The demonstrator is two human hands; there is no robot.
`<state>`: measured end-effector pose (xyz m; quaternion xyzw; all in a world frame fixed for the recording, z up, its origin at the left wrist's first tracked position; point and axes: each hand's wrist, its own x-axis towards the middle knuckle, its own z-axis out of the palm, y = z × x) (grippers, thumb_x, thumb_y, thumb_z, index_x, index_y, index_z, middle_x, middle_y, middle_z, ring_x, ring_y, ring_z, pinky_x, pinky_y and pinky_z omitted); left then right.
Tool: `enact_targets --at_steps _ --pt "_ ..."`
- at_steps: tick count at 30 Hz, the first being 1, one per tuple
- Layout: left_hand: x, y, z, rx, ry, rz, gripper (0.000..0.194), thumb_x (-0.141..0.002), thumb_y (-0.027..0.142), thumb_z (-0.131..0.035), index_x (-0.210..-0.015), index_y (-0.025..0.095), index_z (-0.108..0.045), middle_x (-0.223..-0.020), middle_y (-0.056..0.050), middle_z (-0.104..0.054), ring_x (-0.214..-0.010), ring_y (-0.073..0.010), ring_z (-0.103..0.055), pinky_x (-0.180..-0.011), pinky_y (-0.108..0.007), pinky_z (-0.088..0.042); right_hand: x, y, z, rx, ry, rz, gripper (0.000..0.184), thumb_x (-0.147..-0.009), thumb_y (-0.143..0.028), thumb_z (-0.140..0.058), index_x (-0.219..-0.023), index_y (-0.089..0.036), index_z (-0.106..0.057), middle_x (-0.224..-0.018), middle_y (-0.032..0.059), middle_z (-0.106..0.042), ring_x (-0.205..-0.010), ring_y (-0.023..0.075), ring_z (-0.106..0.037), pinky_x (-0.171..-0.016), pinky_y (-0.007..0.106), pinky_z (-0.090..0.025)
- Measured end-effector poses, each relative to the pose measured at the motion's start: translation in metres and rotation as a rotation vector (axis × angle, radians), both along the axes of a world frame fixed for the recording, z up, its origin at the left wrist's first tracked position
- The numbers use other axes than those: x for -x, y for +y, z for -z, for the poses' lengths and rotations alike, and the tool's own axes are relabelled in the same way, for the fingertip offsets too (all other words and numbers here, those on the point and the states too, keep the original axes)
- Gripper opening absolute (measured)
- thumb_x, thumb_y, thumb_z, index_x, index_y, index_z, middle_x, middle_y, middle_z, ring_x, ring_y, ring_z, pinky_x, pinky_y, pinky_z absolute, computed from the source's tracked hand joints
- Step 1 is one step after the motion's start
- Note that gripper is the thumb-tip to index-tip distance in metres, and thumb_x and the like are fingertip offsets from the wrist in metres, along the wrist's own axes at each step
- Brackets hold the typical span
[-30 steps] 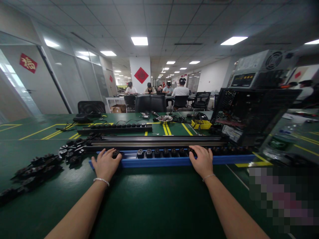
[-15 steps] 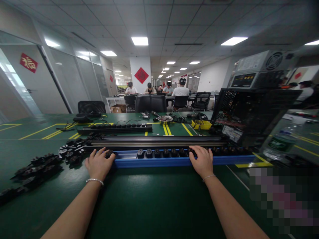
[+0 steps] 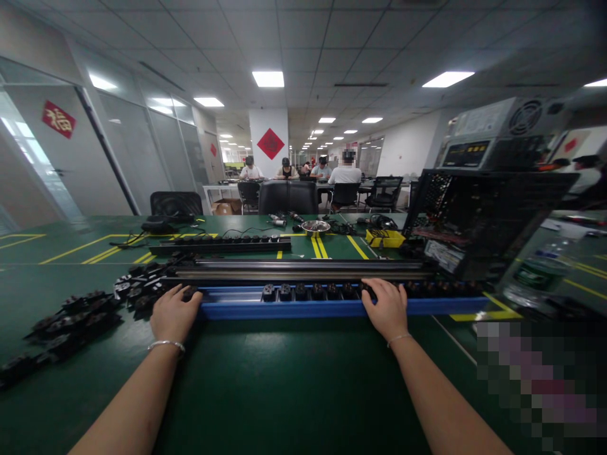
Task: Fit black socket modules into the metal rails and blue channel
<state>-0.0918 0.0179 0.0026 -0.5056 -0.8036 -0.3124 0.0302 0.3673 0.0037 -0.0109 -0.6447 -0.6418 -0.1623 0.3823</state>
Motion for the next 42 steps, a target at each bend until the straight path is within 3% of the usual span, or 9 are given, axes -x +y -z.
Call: enact_targets --at_steps 4,8,18,30,42 --pt "0.001 -0.003 -0.005 0.086 -0.134 -0.07 0.053 -0.078 0.049 -0.039 -0.116 0.019 -0.058 -0.12 -0.012 -0.058 -0.107 -0.0307 -0.054 -0.088 -0.041 -0.043 0.0 0.0 0.0 0.003 -0.003 0.002 0.03 -0.08 -0.034 -0.043 -0.102 -0.025 -0.06 -0.107 0.004 -0.062 -0.103 0.0219 -0.051 -0.102 0.051 -0.018" --pt "0.004 -0.004 -0.007 0.124 -0.152 -0.116 0.053 -0.077 0.052 -0.039 -0.115 0.022 -0.059 -0.11 -0.011 -0.063 -0.098 -0.0324 -0.058 -0.079 -0.042 -0.046 0.0 0.0 -0.001 0.004 -0.007 0.001 0.029 -0.08 -0.033 -0.043 -0.102 -0.026 -0.061 -0.107 0.0039 -0.062 -0.103 0.0224 -0.052 -0.102 0.052 -0.018" --pt "0.004 -0.002 -0.004 0.104 -0.097 -0.132 0.055 -0.076 0.053 -0.038 -0.117 0.022 -0.057 -0.107 -0.011 -0.065 -0.096 -0.0312 -0.059 -0.08 -0.039 -0.045 0.0 -0.001 -0.002 0.018 -0.003 0.002 0.029 -0.081 -0.033 -0.043 -0.103 -0.025 -0.061 -0.108 0.0042 -0.062 -0.103 0.022 -0.051 -0.102 0.051 -0.018" --pt "0.009 -0.005 -0.008 0.115 -0.119 -0.18 0.053 -0.075 0.055 -0.038 -0.112 0.024 -0.06 -0.102 -0.01 -0.066 -0.088 -0.0323 -0.06 -0.071 -0.04 -0.047 0.001 -0.002 -0.003 0.008 -0.002 0.006 0.029 -0.08 -0.032 -0.044 -0.102 -0.026 -0.061 -0.107 0.0039 -0.062 -0.102 0.0223 -0.052 -0.102 0.051 -0.019" --pt "0.028 -0.002 -0.009 0.137 -0.154 -0.22 0.052 -0.079 0.049 -0.039 -0.12 0.02 -0.054 -0.111 -0.006 -0.062 -0.098 -0.0285 -0.056 -0.08 -0.036 -0.043 0.0 -0.003 -0.004 0.031 -0.003 0.003 0.03 -0.081 -0.035 -0.042 -0.102 -0.026 -0.061 -0.108 0.0041 -0.062 -0.104 0.0218 -0.051 -0.102 0.05 -0.018"
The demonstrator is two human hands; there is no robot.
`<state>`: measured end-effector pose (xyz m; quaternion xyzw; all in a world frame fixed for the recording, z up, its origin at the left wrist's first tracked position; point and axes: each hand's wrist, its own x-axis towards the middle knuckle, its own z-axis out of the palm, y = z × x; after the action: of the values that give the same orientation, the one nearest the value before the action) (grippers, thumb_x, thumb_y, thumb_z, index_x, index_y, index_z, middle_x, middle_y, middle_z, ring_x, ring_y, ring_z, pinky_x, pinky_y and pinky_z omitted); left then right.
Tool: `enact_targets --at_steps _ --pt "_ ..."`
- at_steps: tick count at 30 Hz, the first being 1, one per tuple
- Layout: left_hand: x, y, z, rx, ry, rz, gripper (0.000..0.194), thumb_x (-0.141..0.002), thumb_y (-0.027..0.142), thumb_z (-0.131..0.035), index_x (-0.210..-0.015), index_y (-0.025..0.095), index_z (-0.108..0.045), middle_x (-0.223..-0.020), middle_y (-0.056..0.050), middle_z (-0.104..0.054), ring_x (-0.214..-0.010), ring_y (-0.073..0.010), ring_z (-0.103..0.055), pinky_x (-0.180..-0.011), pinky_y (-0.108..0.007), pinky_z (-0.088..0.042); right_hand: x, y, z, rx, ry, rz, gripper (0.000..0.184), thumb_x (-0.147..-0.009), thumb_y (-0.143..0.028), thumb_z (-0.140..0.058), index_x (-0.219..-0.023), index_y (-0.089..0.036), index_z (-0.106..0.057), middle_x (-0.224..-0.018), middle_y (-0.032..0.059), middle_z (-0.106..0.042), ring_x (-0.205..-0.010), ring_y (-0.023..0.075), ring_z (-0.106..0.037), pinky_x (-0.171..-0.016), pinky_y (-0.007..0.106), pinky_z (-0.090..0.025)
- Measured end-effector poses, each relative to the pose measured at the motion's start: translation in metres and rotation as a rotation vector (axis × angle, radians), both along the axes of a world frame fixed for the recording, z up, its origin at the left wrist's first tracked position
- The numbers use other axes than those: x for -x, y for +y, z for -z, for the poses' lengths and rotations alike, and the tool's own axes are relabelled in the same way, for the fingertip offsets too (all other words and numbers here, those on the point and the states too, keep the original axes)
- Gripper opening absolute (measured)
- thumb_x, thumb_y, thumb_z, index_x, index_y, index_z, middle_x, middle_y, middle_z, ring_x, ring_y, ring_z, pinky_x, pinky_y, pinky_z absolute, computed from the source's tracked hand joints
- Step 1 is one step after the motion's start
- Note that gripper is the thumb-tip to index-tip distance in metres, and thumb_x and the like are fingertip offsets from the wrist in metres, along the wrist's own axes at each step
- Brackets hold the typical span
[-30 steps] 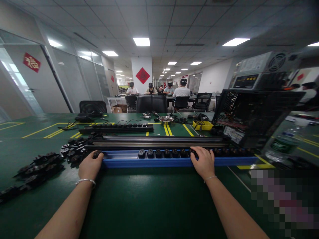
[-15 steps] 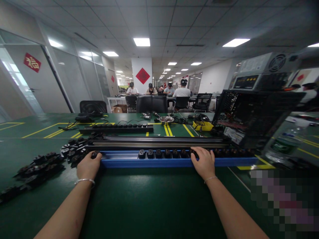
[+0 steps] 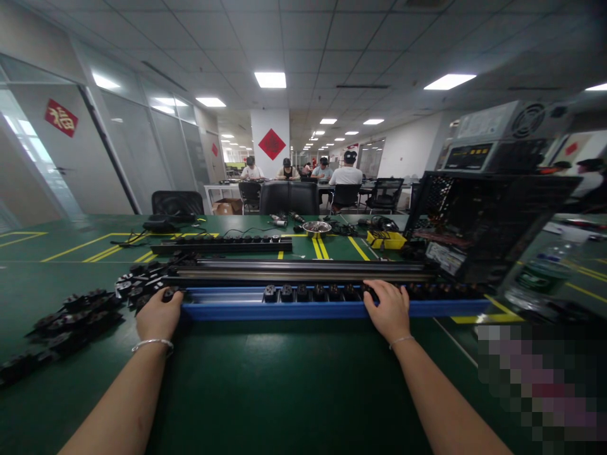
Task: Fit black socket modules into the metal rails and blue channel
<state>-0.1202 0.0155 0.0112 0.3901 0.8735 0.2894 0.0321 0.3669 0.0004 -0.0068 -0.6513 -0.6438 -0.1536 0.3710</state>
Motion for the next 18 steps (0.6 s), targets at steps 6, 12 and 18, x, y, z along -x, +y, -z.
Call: enact_targets --at_steps 6,12,18 --pt "0.0037 0.0008 -0.0001 -0.022 0.03 -0.021 0.052 -0.077 0.048 -0.042 -0.12 0.022 -0.055 -0.111 -0.007 -0.063 -0.095 -0.0274 -0.058 -0.079 -0.036 -0.045 -0.0005 0.0011 0.0011 -0.011 -0.002 0.0 0.029 -0.081 -0.034 -0.043 -0.102 -0.026 -0.061 -0.107 0.0037 -0.062 -0.103 0.0217 -0.052 -0.102 0.05 -0.018" --pt "0.0004 0.0002 -0.001 -0.039 0.039 -0.044 0.056 -0.076 0.054 -0.04 -0.121 0.024 -0.055 -0.111 -0.01 -0.064 -0.091 -0.0274 -0.06 -0.076 -0.036 -0.045 -0.002 0.0031 0.0037 -0.018 -0.007 0.002 0.029 -0.08 -0.034 -0.044 -0.102 -0.025 -0.061 -0.107 0.0033 -0.062 -0.103 0.0215 -0.052 -0.103 0.05 -0.018" --pt "0.0025 0.0017 -0.0009 -0.002 0.046 -0.061 0.059 -0.075 0.057 -0.039 -0.123 0.026 -0.052 -0.114 -0.012 -0.062 -0.092 -0.0309 -0.059 -0.072 -0.039 -0.046 -0.0015 0.0027 0.0032 -0.018 -0.003 0.003 0.03 -0.08 -0.034 -0.043 -0.102 -0.026 -0.061 -0.106 0.0035 -0.062 -0.103 0.0215 -0.052 -0.103 0.05 -0.017"
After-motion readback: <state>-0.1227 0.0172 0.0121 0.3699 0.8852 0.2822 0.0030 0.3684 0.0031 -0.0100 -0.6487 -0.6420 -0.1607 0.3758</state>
